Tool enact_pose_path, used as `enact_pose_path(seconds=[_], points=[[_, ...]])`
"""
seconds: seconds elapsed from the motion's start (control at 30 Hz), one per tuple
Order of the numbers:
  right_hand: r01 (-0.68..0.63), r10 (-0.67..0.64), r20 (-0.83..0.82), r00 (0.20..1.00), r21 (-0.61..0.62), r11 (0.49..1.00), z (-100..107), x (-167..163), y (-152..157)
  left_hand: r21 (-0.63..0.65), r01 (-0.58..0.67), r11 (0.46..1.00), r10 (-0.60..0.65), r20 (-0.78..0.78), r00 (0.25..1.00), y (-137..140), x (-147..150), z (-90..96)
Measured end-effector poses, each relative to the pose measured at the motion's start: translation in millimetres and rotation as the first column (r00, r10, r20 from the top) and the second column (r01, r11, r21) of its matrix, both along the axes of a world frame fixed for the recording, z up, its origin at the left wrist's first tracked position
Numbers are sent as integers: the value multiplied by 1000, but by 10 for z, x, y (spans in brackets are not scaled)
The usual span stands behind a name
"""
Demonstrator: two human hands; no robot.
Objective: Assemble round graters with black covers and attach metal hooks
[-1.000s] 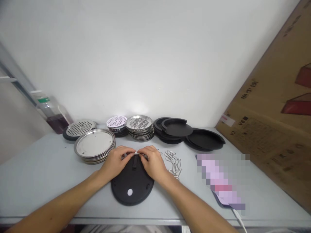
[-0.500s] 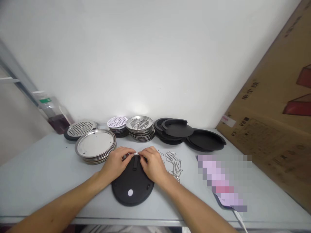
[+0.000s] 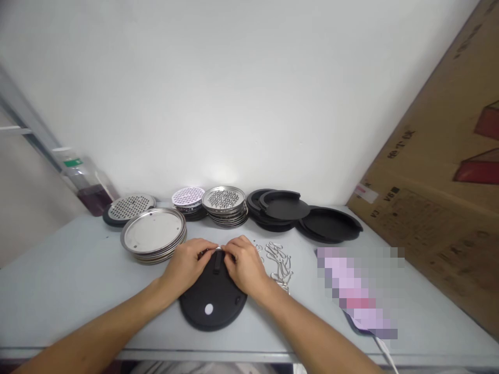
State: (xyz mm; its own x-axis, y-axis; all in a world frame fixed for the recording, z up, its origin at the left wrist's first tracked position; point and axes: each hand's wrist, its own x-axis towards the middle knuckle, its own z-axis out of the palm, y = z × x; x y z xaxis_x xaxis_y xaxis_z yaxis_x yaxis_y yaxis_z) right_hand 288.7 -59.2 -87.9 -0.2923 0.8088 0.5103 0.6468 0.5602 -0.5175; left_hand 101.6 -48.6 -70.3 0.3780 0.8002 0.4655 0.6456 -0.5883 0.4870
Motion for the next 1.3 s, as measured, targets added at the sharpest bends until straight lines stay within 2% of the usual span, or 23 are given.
enact_pose_path(seconds=[0.2, 0.43, 0.77, 1.3], points=[[14, -14, 19, 1000, -4, 1000, 21, -15, -1, 4, -35, 999, 35, -28, 999, -24, 19, 15], [10, -10, 46, 999, 1, 1000, 20, -24, -3, 24, -13, 1000, 14, -38, 999, -10, 14, 4], [102, -103, 78, 992, 25, 995, -7, -70, -26, 30, 10, 1000, -10, -7, 1000, 18, 6, -35], [98, -99, 11, 995, 78, 992, -26, -117, -7, -6, 25, 1000, -25, 35, 999, 70, 6, -70]])
